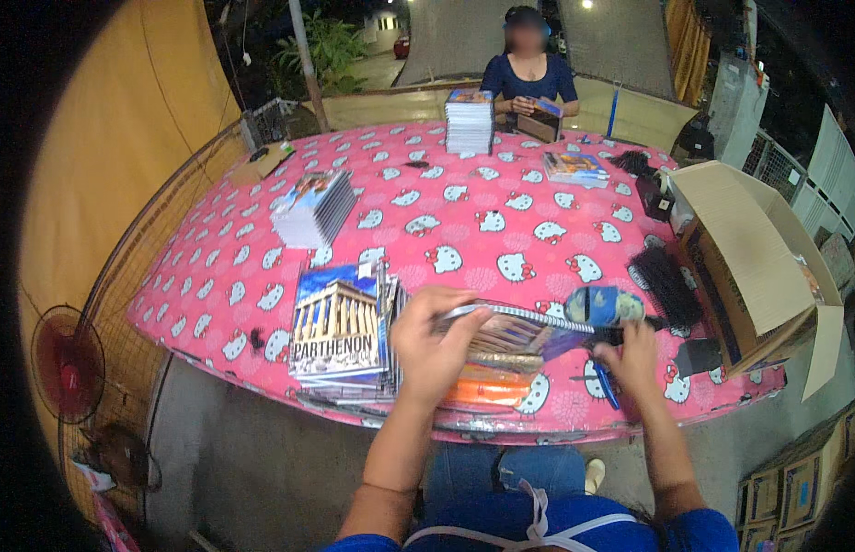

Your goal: The person assembles spiral notebooks by threading metal coils through pre-punched holes and using blue-handled pliers to trim the ends of the wire.

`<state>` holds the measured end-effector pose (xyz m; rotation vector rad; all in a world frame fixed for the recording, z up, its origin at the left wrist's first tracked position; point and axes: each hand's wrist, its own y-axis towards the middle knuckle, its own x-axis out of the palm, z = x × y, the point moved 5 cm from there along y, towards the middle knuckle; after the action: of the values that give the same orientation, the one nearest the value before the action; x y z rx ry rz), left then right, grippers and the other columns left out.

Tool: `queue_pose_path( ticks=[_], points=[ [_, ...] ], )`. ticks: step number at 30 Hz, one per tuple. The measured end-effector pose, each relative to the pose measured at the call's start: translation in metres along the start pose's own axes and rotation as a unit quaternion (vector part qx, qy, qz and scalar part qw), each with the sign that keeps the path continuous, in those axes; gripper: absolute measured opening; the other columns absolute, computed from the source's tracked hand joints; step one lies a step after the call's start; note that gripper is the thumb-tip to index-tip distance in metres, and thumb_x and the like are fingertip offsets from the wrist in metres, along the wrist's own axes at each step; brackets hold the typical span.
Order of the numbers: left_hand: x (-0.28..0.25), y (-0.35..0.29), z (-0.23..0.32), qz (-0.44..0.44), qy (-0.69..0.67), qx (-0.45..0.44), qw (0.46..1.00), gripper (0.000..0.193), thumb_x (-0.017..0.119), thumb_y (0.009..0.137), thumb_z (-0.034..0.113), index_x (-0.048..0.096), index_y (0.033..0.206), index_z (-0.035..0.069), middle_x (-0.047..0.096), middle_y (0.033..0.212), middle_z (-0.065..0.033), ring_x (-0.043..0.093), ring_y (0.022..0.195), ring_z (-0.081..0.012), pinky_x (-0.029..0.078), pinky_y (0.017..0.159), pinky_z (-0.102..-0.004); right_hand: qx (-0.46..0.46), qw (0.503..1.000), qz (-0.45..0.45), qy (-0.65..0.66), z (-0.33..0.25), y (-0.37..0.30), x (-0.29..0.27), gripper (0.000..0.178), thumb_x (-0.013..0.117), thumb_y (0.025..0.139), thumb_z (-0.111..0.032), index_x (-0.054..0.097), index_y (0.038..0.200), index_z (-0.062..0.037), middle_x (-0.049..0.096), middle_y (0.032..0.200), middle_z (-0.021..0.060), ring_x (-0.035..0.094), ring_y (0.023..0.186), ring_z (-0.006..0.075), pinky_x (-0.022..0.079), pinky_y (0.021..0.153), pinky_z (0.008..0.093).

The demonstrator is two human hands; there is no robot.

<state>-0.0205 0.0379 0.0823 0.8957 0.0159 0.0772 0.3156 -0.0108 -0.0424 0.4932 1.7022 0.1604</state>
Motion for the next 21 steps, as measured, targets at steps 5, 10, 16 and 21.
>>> queue_pose_path(
  ticks=[5,10,16,21],
  points=[
    [-0.029,-0.001,0.116,0.154,0.023,0.138,0.978,0.021,0.077,0.071,0.0,0.064,0.086,0.006,0.066,0.089,-0.0088,0.064,0.08,-0.0219,0.052,0.073,-0.0329,-0.017,0.999,0.003,-0.045,0.007,-0.068,0.015,0.062,0.067,0.08,-0.04,0.051,0.123,0.002,0.051,0.115,0.0221,0.051,0.105,0.0397,0.04,0.091,0.0484],
    [0.012,-0.055,0.077,-0.139,0.175,0.077,0.971,0.017,0.076,0.072,0.002,0.07,0.087,0.003,0.07,0.093,-0.012,0.067,0.087,-0.0242,0.053,0.077,-0.0348,0.04,0.989,-0.021,0.139,-0.017,-0.061,0.0,0.042,0.062,0.087,-0.028,0.056,0.119,-0.0005,0.056,0.106,0.0215,0.056,0.095,0.0377,0.045,0.085,0.0417],
    [0.029,-0.088,0.024,-0.101,0.109,-0.068,0.987,0.024,0.071,0.069,-0.007,0.066,0.092,-0.004,0.067,0.101,-0.0187,0.067,0.089,-0.0275,0.053,0.078,-0.0316,-0.149,0.899,-0.082,0.404,-0.113,-0.074,-0.077,0.039,0.066,0.086,-0.023,0.057,0.116,-0.0009,0.058,0.102,0.0176,0.057,0.098,0.0324,0.046,0.084,0.0391],
    [0.028,-0.087,0.03,-0.098,0.115,-0.04,0.988,0.022,0.068,0.068,-0.01,0.066,0.089,-0.005,0.068,0.096,-0.0179,0.067,0.086,-0.0256,0.053,0.075,-0.0315,-0.186,0.903,-0.041,0.384,-0.136,-0.069,-0.092,0.038,0.068,0.084,-0.019,0.057,0.116,-0.0019,0.059,0.104,0.0161,0.059,0.096,0.0306,0.047,0.083,0.0373]
  ],
)
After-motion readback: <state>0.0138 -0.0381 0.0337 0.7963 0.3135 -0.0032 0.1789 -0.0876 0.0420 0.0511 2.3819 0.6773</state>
